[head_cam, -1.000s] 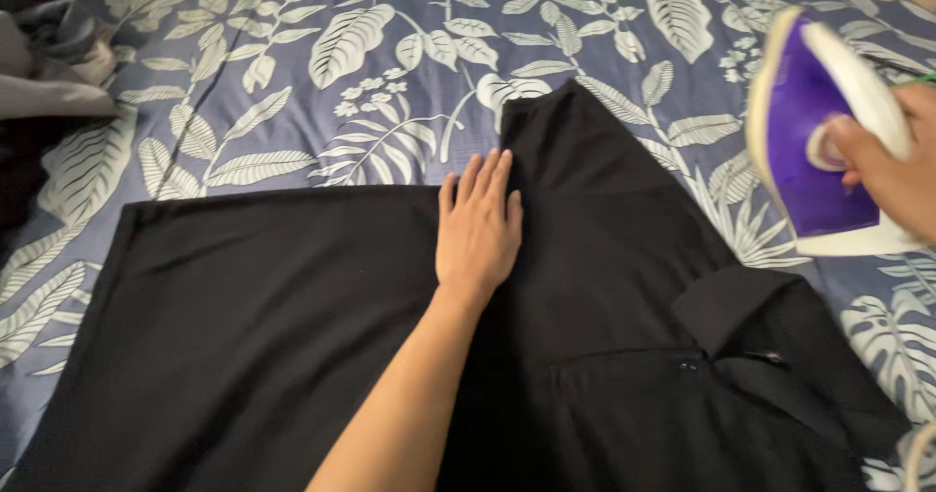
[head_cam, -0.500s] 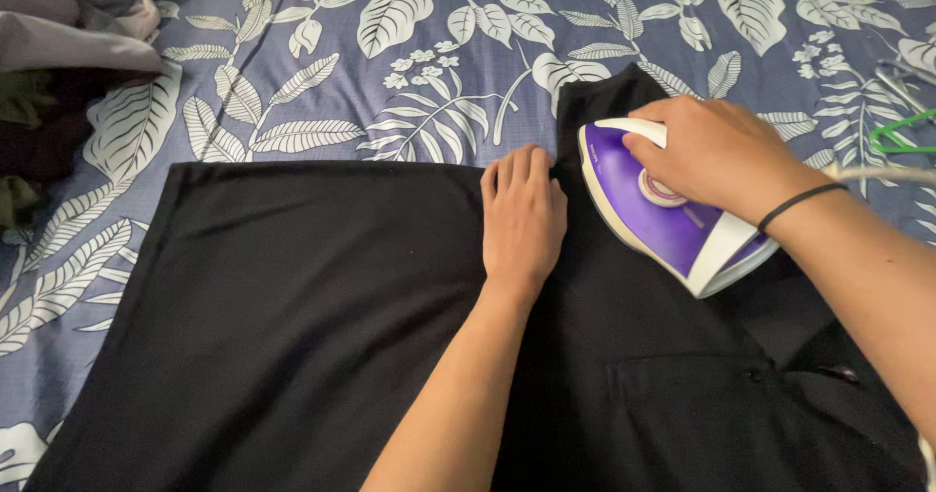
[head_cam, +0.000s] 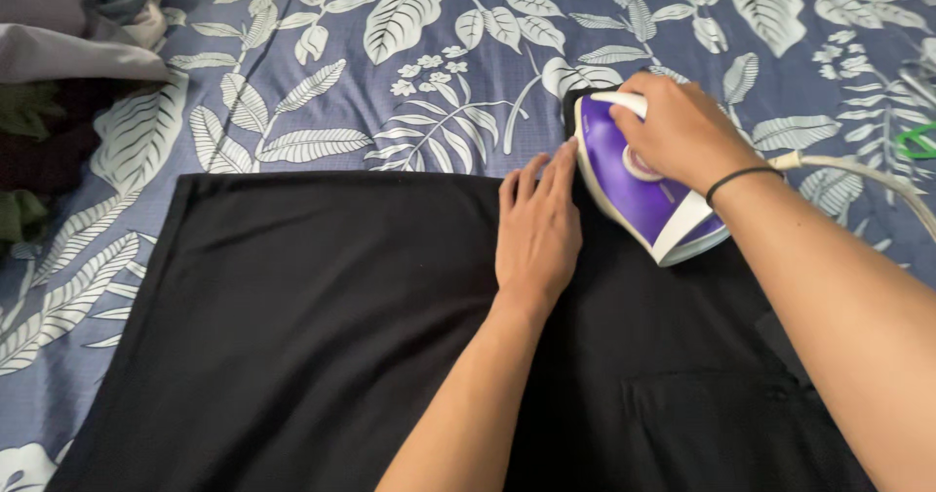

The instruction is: The person irons a black polo shirt laid on a bed with a floral-patterned sheet. They smooth the fabric with one hand while moving a purple and white iron over the collar, sleeves, and body. The shirt is flipped and repositioned to iron different sections.

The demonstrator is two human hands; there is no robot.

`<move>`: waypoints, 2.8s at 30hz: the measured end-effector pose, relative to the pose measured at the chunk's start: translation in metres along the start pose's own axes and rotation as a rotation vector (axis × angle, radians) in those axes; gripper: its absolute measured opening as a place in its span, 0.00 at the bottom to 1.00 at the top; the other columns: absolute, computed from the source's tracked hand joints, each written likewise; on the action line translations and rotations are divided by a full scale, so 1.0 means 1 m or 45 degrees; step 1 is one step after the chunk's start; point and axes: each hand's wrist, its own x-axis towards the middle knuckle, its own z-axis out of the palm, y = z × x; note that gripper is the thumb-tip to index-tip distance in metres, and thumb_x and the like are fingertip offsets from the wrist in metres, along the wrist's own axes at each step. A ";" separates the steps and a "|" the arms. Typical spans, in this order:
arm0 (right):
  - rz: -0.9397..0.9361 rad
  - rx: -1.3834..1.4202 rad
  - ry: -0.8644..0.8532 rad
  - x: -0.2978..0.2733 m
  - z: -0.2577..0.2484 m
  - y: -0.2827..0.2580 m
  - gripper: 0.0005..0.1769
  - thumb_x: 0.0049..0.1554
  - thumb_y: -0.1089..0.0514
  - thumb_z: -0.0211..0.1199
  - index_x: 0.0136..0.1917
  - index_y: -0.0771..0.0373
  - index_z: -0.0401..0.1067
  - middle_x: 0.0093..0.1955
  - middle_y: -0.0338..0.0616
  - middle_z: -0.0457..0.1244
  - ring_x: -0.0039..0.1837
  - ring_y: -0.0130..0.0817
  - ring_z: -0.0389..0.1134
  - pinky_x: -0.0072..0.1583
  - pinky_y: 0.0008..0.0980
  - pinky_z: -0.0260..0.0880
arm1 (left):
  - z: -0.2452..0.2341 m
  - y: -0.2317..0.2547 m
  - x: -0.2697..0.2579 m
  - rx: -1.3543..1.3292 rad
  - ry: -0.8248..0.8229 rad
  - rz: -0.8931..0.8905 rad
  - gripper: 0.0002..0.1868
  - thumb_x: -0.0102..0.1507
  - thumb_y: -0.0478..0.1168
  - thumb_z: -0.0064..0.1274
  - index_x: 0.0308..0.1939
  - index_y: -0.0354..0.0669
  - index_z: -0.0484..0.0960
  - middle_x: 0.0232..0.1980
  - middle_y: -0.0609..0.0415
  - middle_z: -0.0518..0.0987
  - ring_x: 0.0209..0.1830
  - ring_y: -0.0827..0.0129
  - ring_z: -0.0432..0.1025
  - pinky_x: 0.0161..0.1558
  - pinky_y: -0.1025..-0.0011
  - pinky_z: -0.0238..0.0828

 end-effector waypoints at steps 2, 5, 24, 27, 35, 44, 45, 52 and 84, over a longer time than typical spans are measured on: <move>0.051 -0.037 -0.024 0.012 0.005 0.003 0.17 0.61 0.47 0.61 0.58 0.56 0.78 0.48 0.59 0.70 0.52 0.62 0.71 0.53 0.54 0.70 | 0.001 0.000 0.000 0.013 -0.037 0.001 0.37 0.62 0.32 0.49 0.76 0.44 0.61 0.68 0.53 0.75 0.73 0.58 0.64 0.73 0.55 0.53; 0.096 -0.042 -0.074 0.024 0.007 0.007 0.16 0.61 0.47 0.61 0.55 0.55 0.80 0.47 0.59 0.71 0.51 0.62 0.71 0.53 0.54 0.70 | 0.000 -0.001 0.002 0.042 -0.103 0.012 0.37 0.63 0.33 0.48 0.78 0.46 0.59 0.66 0.54 0.76 0.74 0.58 0.63 0.74 0.53 0.53; -0.034 -0.178 -0.052 -0.035 -0.015 -0.016 0.16 0.62 0.48 0.60 0.57 0.57 0.77 0.45 0.60 0.70 0.50 0.62 0.71 0.53 0.55 0.71 | -0.001 0.003 0.000 0.129 -0.087 0.040 0.27 0.64 0.39 0.48 0.69 0.40 0.70 0.70 0.52 0.73 0.75 0.58 0.62 0.74 0.54 0.53; -0.057 -0.246 -0.033 -0.025 -0.013 -0.012 0.15 0.64 0.48 0.60 0.55 0.59 0.77 0.47 0.60 0.70 0.51 0.62 0.71 0.53 0.54 0.72 | 0.002 0.003 0.001 0.137 -0.073 0.038 0.27 0.63 0.40 0.49 0.67 0.38 0.73 0.70 0.50 0.72 0.74 0.57 0.62 0.73 0.52 0.52; -0.070 -0.334 -0.013 -0.003 -0.013 0.030 0.17 0.63 0.48 0.61 0.61 0.57 0.77 0.49 0.62 0.70 0.53 0.64 0.70 0.55 0.56 0.70 | 0.003 0.003 0.002 0.177 -0.065 0.023 0.28 0.63 0.41 0.48 0.68 0.36 0.72 0.71 0.49 0.72 0.75 0.56 0.61 0.74 0.51 0.51; 0.091 -0.339 -0.078 0.028 -0.008 0.082 0.19 0.63 0.45 0.62 0.60 0.58 0.80 0.50 0.63 0.71 0.54 0.66 0.72 0.57 0.56 0.71 | 0.001 0.003 0.001 0.165 -0.034 0.023 0.28 0.64 0.41 0.47 0.68 0.37 0.72 0.71 0.49 0.72 0.75 0.56 0.62 0.75 0.52 0.52; 0.081 -0.304 -0.109 0.028 -0.010 0.085 0.19 0.62 0.45 0.62 0.60 0.57 0.80 0.50 0.63 0.71 0.53 0.65 0.72 0.57 0.55 0.72 | 0.001 0.003 0.001 0.159 -0.031 0.021 0.27 0.65 0.40 0.47 0.68 0.37 0.72 0.72 0.49 0.72 0.76 0.56 0.62 0.75 0.52 0.52; 0.114 -0.079 -0.322 -0.010 -0.030 0.053 0.19 0.58 0.45 0.63 0.58 0.53 0.81 0.44 0.57 0.73 0.48 0.57 0.76 0.53 0.50 0.75 | 0.005 0.003 0.004 0.164 -0.048 0.034 0.27 0.67 0.45 0.48 0.70 0.41 0.70 0.74 0.45 0.68 0.75 0.54 0.60 0.73 0.50 0.51; 0.136 -0.277 -0.260 -0.028 -0.044 0.066 0.18 0.60 0.46 0.62 0.60 0.52 0.80 0.47 0.58 0.72 0.50 0.60 0.74 0.55 0.52 0.73 | 0.022 -0.011 0.041 0.106 0.042 0.172 0.16 0.63 0.41 0.55 0.52 0.40 0.76 0.52 0.51 0.77 0.58 0.59 0.70 0.66 0.58 0.61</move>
